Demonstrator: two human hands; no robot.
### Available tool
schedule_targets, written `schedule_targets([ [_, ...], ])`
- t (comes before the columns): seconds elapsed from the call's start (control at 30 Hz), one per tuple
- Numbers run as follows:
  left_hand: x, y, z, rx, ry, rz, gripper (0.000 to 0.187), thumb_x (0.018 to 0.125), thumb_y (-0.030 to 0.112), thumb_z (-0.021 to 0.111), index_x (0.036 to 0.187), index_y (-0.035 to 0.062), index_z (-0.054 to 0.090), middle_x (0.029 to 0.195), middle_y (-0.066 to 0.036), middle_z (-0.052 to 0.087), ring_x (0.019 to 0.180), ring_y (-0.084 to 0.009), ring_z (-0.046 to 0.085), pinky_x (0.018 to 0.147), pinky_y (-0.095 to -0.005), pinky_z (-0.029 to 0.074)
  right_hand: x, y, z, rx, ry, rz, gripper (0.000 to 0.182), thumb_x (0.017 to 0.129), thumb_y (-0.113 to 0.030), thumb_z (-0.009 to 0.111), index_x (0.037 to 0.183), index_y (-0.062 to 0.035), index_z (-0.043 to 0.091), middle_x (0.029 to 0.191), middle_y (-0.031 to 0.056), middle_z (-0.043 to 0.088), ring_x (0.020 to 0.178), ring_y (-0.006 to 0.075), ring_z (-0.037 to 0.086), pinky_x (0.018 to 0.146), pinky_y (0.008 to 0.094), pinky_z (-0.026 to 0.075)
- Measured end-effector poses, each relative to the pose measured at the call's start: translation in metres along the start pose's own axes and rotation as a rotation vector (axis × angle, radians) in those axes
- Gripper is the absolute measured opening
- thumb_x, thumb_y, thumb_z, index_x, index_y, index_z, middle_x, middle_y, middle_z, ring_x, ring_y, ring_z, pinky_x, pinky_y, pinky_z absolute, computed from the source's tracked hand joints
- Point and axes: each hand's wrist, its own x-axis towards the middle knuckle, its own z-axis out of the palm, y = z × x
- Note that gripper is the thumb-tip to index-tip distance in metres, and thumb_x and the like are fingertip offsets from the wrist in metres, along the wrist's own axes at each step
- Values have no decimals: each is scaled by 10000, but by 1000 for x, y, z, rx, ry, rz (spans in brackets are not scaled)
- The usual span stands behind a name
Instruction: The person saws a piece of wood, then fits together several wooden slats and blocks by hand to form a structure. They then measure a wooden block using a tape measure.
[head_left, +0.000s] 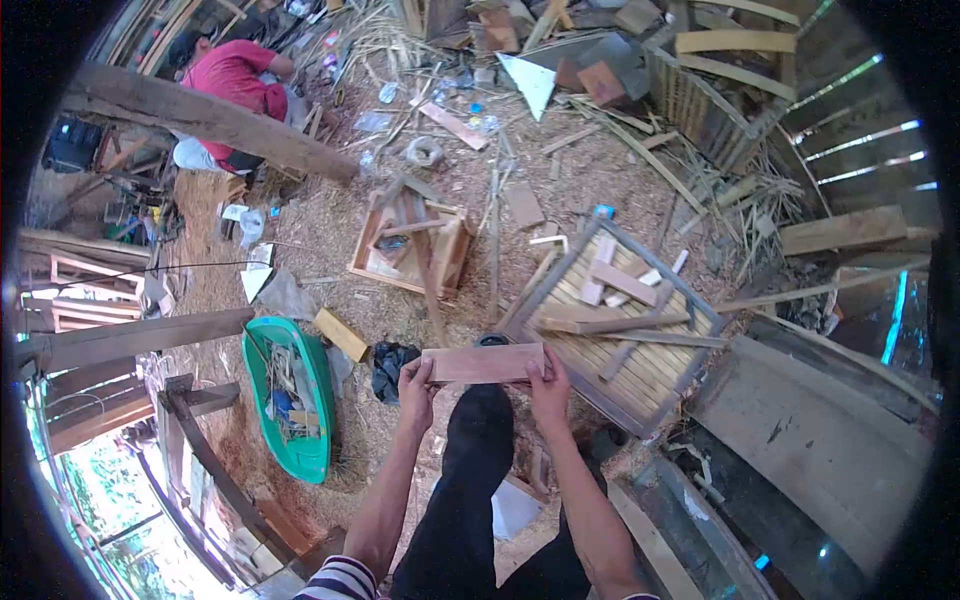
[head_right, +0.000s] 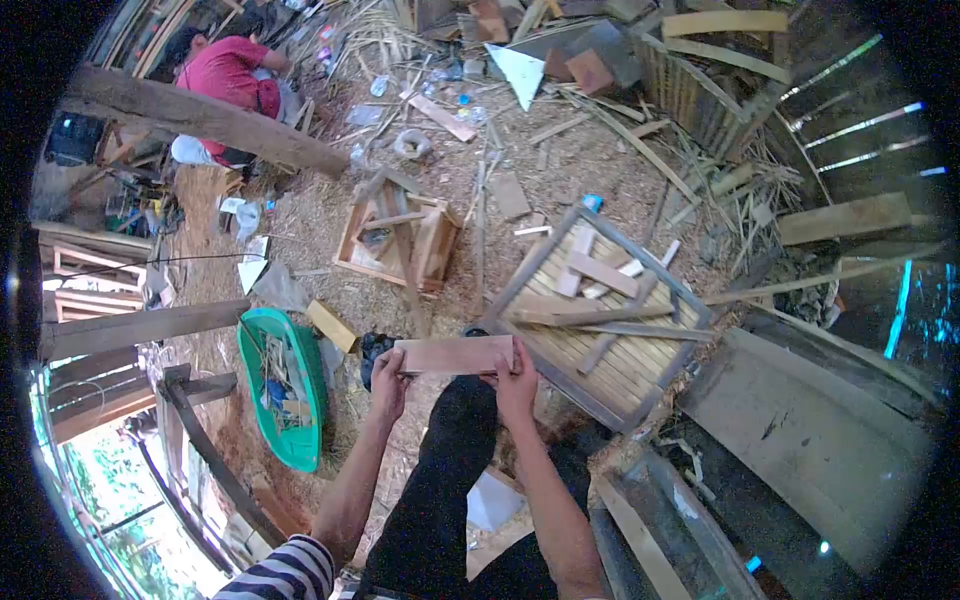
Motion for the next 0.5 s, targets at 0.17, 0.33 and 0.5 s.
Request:
schedule_targets([
  [0.17, 58, 28, -43, -296, -284, -149, 410, 888, 283, 621, 1216, 84, 474, 1137, -73, 570, 1070, -180, 539, 926, -386, 412, 52, 45, 67, 131, 1, 121, 485, 926, -104, 538, 1361, -35, 334, 1165, 160, 538, 948, 278, 618, 733, 407, 593],
  [0.33, 134, -13, -64, 414, -385, -87, 624, 821, 274, 685, 1321, 38, 396, 1271, -143, 480, 1108, -245, 506, 920, -378, 419, 106, 76, 89, 271, 101, 190, 412, 937, -108, 518, 1307, -57, 344, 1125, 175, 535, 927, 296, 622, 744, 406, 592],
  [0.5, 195, -61, -54, 871, -82, 96, 548, 833, 270, 656, 1257, -10, 449, 1190, -181, 544, 1045, -270, 565, 820, -383, 481, 133, 80, 109, 208, 173, 213, 418, 948, -129, 500, 1322, -94, 315, 1117, 179, 528, 927, 297, 616, 740, 399, 589],
])
